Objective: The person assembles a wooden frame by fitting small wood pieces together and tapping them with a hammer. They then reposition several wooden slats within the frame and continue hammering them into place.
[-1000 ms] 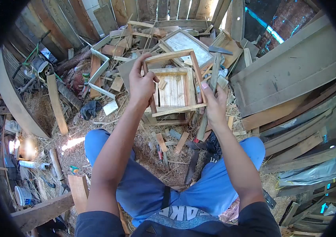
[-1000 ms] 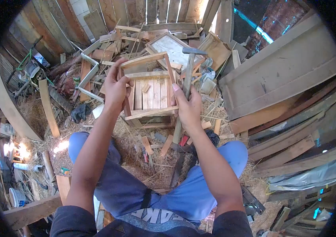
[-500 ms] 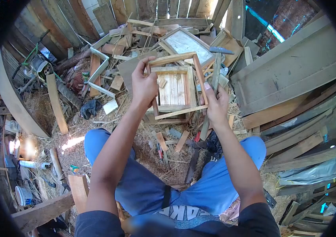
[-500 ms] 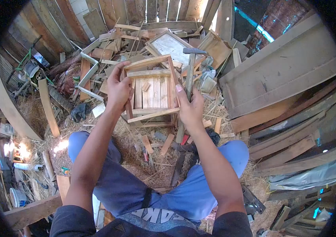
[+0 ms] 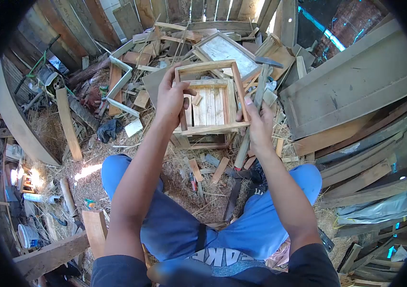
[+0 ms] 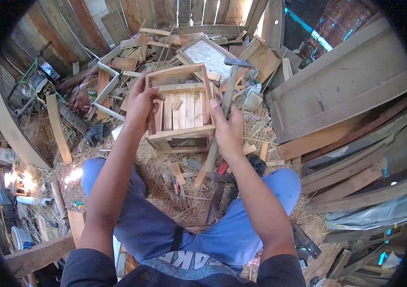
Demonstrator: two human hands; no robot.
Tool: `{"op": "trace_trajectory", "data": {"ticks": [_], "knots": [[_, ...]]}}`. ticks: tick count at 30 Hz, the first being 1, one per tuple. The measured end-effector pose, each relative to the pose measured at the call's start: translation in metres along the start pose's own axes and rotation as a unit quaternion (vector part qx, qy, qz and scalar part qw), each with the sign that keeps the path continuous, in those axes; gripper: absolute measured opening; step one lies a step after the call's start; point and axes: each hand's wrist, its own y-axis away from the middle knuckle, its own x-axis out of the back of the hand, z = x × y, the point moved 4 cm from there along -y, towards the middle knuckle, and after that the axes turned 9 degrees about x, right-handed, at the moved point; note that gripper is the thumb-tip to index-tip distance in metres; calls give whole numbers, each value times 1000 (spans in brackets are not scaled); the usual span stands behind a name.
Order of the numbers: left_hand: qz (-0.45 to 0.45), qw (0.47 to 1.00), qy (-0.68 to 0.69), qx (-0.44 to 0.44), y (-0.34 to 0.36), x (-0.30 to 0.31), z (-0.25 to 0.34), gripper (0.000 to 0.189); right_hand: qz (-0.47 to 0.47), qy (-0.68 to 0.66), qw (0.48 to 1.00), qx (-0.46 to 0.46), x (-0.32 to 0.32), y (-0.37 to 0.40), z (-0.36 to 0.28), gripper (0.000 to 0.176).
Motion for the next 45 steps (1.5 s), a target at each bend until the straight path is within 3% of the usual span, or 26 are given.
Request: {"op": "trace_trajectory", "data": {"ticks": [4,12,19,23,29,31,34,41,44,45], "knots": [[-23,999,3,44,-11,13,-2,53,-67,-32,997,-32,3,-9,0,35],[18,990,48,128,-16,21,-12,52,-57,64,996,-15,2,-11,-1,45],[33,987,106,117,-25,28,-16,53,-129,-18,991,-29,4,-10,3,45],[22,988,88,123,-19,26,-10,51,-132,21,991,3,2,-13,5,45],[17,992,50,116,-14,25,-4,49,-171,47,983,45,5,-8,4,56],[18,993,44,109,-11,23,-2,49,-174,45,976,122,4,-9,2,64],[10,995,38,91,-9,20,0,49,-176,63,976,109,7,-6,5,71],[-6,997,-17,78,0,14,9,49,-185,37,972,139,2,-1,-9,68],[-7,996,-2,86,1,13,6,48,-156,24,976,148,8,-3,0,60],[-10,996,19,89,1,13,5,48,-136,61,983,109,14,-7,6,54]]}}
